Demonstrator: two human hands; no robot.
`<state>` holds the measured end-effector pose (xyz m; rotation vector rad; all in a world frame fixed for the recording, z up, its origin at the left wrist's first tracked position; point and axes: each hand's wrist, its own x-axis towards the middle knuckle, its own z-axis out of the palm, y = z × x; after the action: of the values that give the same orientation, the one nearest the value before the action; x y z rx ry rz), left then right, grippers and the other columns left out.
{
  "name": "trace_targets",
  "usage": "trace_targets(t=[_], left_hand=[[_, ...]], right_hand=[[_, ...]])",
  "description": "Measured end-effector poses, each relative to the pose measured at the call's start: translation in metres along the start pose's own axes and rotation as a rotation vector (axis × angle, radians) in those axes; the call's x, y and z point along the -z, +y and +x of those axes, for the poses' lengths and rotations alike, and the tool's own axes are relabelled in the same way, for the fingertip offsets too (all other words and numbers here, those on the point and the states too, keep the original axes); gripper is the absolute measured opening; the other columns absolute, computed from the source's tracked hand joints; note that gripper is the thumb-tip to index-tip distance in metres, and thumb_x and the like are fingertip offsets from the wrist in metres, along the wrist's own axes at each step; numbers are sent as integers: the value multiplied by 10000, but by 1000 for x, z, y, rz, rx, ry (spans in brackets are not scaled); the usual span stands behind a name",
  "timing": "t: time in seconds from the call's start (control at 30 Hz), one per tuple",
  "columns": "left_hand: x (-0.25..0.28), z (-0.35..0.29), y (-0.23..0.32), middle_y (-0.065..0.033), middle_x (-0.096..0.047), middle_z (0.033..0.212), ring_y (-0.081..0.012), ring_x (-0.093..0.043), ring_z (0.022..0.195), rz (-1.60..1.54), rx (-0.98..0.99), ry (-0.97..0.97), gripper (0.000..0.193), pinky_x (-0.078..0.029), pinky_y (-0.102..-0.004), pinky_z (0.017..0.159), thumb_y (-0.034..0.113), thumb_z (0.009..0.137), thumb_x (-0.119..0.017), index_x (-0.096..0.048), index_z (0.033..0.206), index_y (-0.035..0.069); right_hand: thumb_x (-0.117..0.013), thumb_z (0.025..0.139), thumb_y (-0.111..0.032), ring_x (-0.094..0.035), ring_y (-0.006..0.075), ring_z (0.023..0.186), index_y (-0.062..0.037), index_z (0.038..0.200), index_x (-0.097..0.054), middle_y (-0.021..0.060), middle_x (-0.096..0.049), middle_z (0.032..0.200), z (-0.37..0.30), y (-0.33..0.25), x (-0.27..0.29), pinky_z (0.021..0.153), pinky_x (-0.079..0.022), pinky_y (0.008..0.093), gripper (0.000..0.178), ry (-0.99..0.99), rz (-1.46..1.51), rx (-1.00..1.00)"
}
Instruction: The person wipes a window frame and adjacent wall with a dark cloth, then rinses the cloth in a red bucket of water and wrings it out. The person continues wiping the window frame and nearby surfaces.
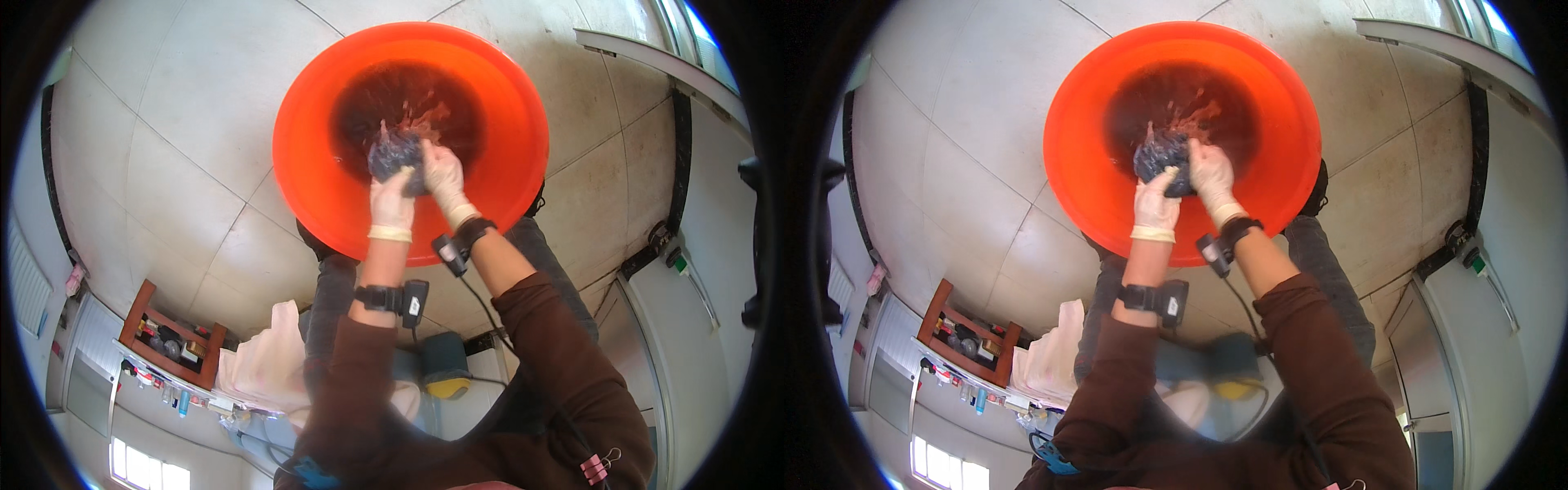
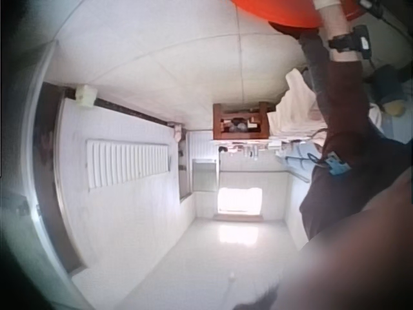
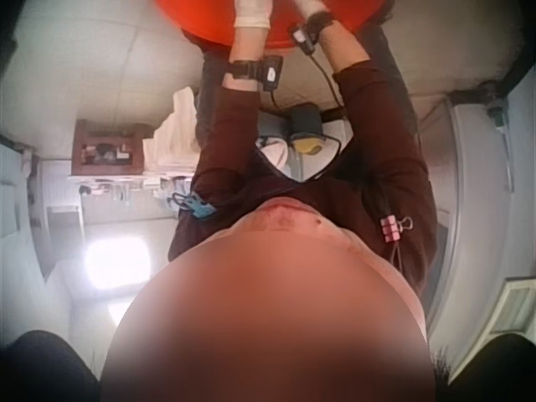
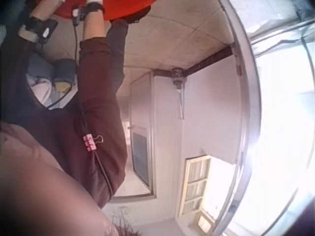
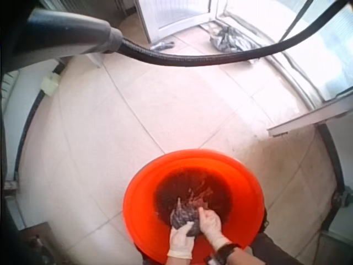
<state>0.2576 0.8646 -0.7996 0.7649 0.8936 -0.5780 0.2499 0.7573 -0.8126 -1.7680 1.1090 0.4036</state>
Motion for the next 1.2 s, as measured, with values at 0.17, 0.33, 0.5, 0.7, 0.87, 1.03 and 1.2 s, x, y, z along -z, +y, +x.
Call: trace_targets(t=[0.17,0.33,0.5,0.7,0.87,1.03,1.2], left_hand=[[-27,-35,13,-24,-654,1080,-156,-618,902,659,158,-149,442,-511,-284,808,-145,821,-487,-628,1197,39],[-3,-25,18,-156,-628,1131,-362,-563,1081,1670,-471,-383,527,-456,-420,910,-64,713,-588,-627,1219,81],[21,-6,-6,-178,-540,1387,-365,-477,1303,536,-44,76,738,-379,-496,1138,182,841,-793,-407,1465,95],[48,39,-23,-176,-528,1352,-372,-455,1294,255,178,-62,729,-356,-569,1099,582,887,-607,-458,1404,90],[34,34,-22,-155,-494,1417,-277,-423,1351,300,29,-228,428,-346,-465,1139,243,1005,-501,-479,1376,31],[20,0,-14,-132,-473,1440,-288,-441,1334,-200,133,114,467,-451,-503,1046,172,968,-644,-477,1393,74],[52,34,-30,-110,-415,1510,-365,-385,1370,189,259,-102,752,-397,-627,1065,576,890,-664,-411,1488,197]], right_hand=[[-661,922,-530,-537,186,1248,-46,1320,-581,110,-619,1299,57,21,32,1029,-424,295,631,-212,695,-483],[-801,811,-174,-559,222,1247,-74,1420,-537,105,-615,1339,89,19,39,1058,-429,329,671,-428,159,88],[-776,796,-172,-573,360,1223,-71,1350,-584,258,-578,1344,88,33,26,1040,-456,414,594,177,-218,201],[-787,788,-436,-687,344,1003,-37,1106,-700,180,-740,982,0,7,9,911,-516,445,517,-534,130,-23],[-591,866,-622,-666,361,984,-101,985,-727,168,-718,958,-15,-38,3,839,-523,446,552,-315,-388,25],[-685,875,-283,-638,417,968,-46,1092,-667,218,-662,973,63,1,-2,858,-512,469,322,400,-354,423],[-702,848,-180,-678,217,972,-10,1177,-664,181,-720,1047,42,29,3,876,-525,347,372,-486,188,-36]])
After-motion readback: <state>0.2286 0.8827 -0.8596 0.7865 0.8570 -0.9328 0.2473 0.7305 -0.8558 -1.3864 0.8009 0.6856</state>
